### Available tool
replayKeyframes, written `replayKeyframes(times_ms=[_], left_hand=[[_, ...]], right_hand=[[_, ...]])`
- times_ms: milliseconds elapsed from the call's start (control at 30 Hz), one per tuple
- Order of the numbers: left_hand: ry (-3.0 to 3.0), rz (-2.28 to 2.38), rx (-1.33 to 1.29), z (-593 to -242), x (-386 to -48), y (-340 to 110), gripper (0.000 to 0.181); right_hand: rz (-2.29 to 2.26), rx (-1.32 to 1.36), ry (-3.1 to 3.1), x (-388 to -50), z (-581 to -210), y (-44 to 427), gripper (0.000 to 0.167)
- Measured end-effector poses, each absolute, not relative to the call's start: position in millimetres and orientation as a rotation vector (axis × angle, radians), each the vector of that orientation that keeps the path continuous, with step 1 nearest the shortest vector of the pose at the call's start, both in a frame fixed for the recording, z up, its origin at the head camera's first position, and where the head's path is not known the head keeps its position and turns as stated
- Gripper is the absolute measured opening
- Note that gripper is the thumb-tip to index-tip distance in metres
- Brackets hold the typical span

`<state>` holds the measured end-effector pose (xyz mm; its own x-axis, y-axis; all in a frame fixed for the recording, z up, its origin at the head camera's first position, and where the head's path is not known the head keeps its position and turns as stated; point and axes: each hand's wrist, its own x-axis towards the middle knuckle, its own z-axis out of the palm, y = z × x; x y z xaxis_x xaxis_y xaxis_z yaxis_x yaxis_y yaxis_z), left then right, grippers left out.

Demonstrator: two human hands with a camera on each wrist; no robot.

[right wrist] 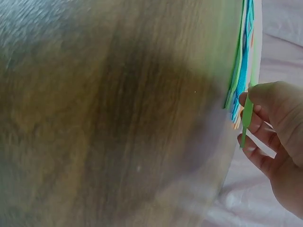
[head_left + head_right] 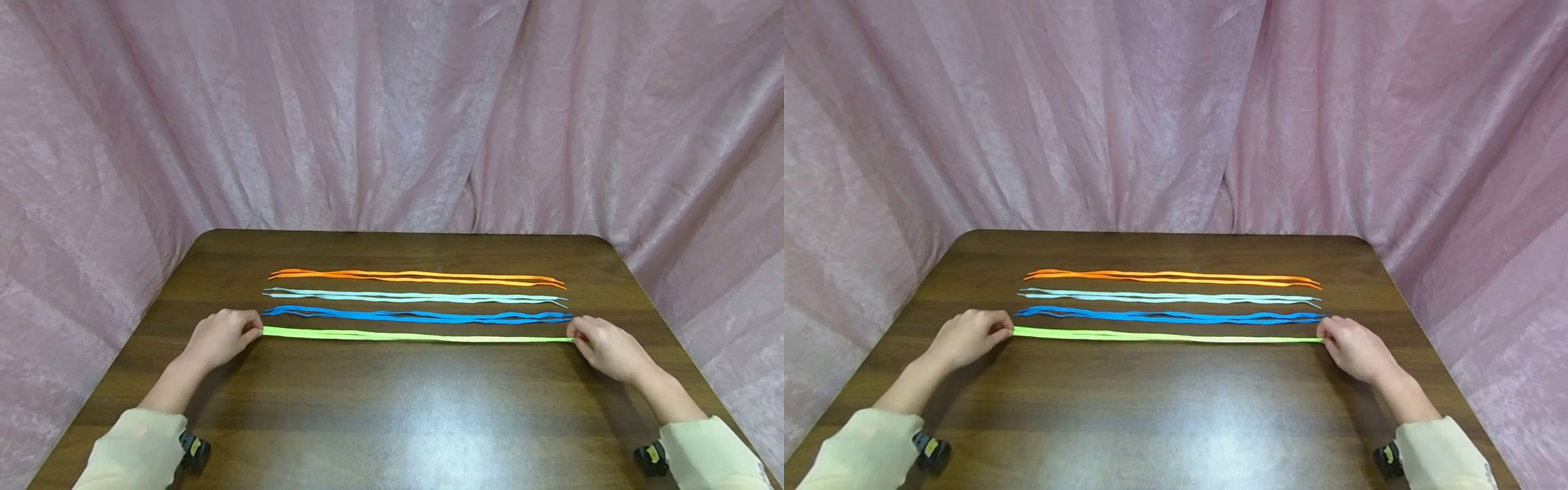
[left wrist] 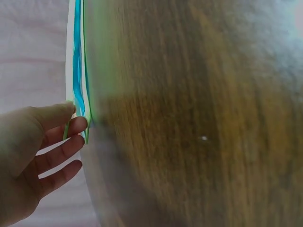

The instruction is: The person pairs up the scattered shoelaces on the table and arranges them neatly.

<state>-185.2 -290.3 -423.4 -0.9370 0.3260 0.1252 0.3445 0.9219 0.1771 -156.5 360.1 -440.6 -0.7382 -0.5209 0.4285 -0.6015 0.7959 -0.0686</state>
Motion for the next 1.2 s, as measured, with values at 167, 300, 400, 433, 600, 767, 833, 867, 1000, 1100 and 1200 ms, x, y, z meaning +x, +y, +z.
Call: replayKeyframes(times_ms=[167,300,400,433,600,767,833,867,1000,1100,1200], left_hand=[[-2.984,-0.301,-0.524,-424.8,-190.2,-289.0,0.012],[-2.996,-0.302,-0.517,-425.8,-193.1,-287.3,0.015],[-3.009,-0.297,-0.509,-426.5,-194.0,-286.7,0.015],[-3.012,-0.296,-0.506,-426.5,-193.9,-286.6,0.015],[-3.025,-0.304,-0.502,-426.9,-193.4,-286.6,0.017],[-3.041,-0.312,-0.503,-429.1,-193.4,-284.9,0.017],[-3.048,-0.313,-0.501,-430.4,-193.6,-284.5,0.017],[-3.051,-0.313,-0.499,-431.0,-193.7,-284.3,0.017],[-3.057,-0.309,-0.492,-432.6,-194.4,-284.5,0.017],[-3.045,-0.311,-0.500,-433.0,-194.5,-285.2,0.017],[-3.024,-0.312,-0.501,-431.8,-193.9,-286.2,0.017]], right_hand=[[0.282,0.861,-2.595,-158.1,-443.2,361.9,0.029],[0.296,0.856,-2.626,-157.8,-445.4,362.1,0.031],[0.302,0.855,-2.643,-157.5,-446.8,361.8,0.034],[0.302,0.855,-2.644,-157.4,-447.2,361.6,0.034],[0.297,0.855,-2.631,-157.4,-449.2,360.8,0.036],[0.305,0.866,-2.623,-157.1,-449.8,360.2,0.036],[0.302,0.868,-2.619,-156.9,-449.6,359.8,0.036],[0.298,0.868,-2.618,-156.7,-449.5,359.6,0.036],[0.300,0.873,-2.620,-156.4,-449.6,360.6,0.036],[0.308,0.898,-2.613,-156.9,-449.8,362.3,0.035],[0.325,0.927,-2.594,-156.7,-448.7,363.1,0.034]])
